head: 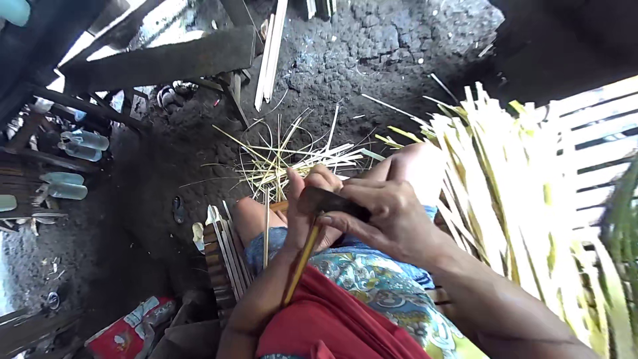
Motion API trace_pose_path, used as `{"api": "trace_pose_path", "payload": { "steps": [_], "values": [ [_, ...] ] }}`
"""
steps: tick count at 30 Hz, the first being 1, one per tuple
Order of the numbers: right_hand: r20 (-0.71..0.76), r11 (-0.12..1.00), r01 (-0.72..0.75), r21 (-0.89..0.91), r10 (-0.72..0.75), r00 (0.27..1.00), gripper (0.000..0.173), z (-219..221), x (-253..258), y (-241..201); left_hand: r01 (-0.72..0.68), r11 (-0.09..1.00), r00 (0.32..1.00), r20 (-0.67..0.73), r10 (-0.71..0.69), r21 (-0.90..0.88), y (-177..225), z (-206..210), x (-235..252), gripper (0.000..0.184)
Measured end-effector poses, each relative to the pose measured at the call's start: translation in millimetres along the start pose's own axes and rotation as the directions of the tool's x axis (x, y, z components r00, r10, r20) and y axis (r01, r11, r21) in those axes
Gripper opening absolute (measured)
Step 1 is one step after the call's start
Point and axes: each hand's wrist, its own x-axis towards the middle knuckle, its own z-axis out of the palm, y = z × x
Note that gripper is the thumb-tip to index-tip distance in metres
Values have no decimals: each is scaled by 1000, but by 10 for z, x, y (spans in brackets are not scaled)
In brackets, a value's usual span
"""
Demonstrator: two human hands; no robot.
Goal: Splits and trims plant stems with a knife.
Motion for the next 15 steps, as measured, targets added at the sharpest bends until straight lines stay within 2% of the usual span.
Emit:
{"api": "trace_pose_path", "payload": {
  "steps": [2, 4, 5, 6, 7, 8, 9, 11, 12, 13, 15],
  "values": [
    [-55, 1000, 11, -2, -11, 998, 35, 68, -20, 23, 15, 975, 1000, 3, -15, -220, -80, 127, 56, 59],
    [-55, 996, -31, 84, 36, 998, 32, 103, -41, 35, 13, 912, 972, -208, -107, -410, -144, 225, 22, 62],
    [-37, 984, -70, 166, 77, 996, 29, 113, -61, 31, -25, 897, 923, -356, -149, -442, -199, 217, -7, 66],
    [-13, 961, -108, 256, 115, 993, 25, 112, -81, 23, -79, 881, 884, -442, -155, -466, -287, 115, -35, 68],
    [-3, 941, -120, 315, 128, 992, 24, 113, -92, 14, -142, 857, 905, -416, -90, -496, -339, -22, -43, 67],
    [-8, 937, -112, 332, 121, 993, 25, 125, -93, 9, -160, 861, 920, -388, -47, -484, -293, -104, -37, 67],
    [-27, 950, -91, 298, 104, 994, 26, 149, -81, 13, -97, 894, 916, -391, -93, -438, -137, -92, -31, 66],
    [-75, 989, -63, 130, 74, 994, 30, 194, -20, 56, 170, 960, 897, -369, -243, -222, 83, -145, -124, 63],
    [-86, 997, -60, 55, 64, 994, 30, 208, 16, 81, 275, 955, 888, -350, -297, -113, 146, -170, -195, 61],
    [-77, 998, -56, 3, 56, 995, 31, 236, 43, 101, 292, 951, 868, -391, -306, -97, 158, -152, -236, 61],
    [-13, 1000, -13, -5, 13, 1000, 35, 344, 23, 127, 219, 951, 822, -484, -300, -219, 117, -163, -275, 62]
  ]
}}
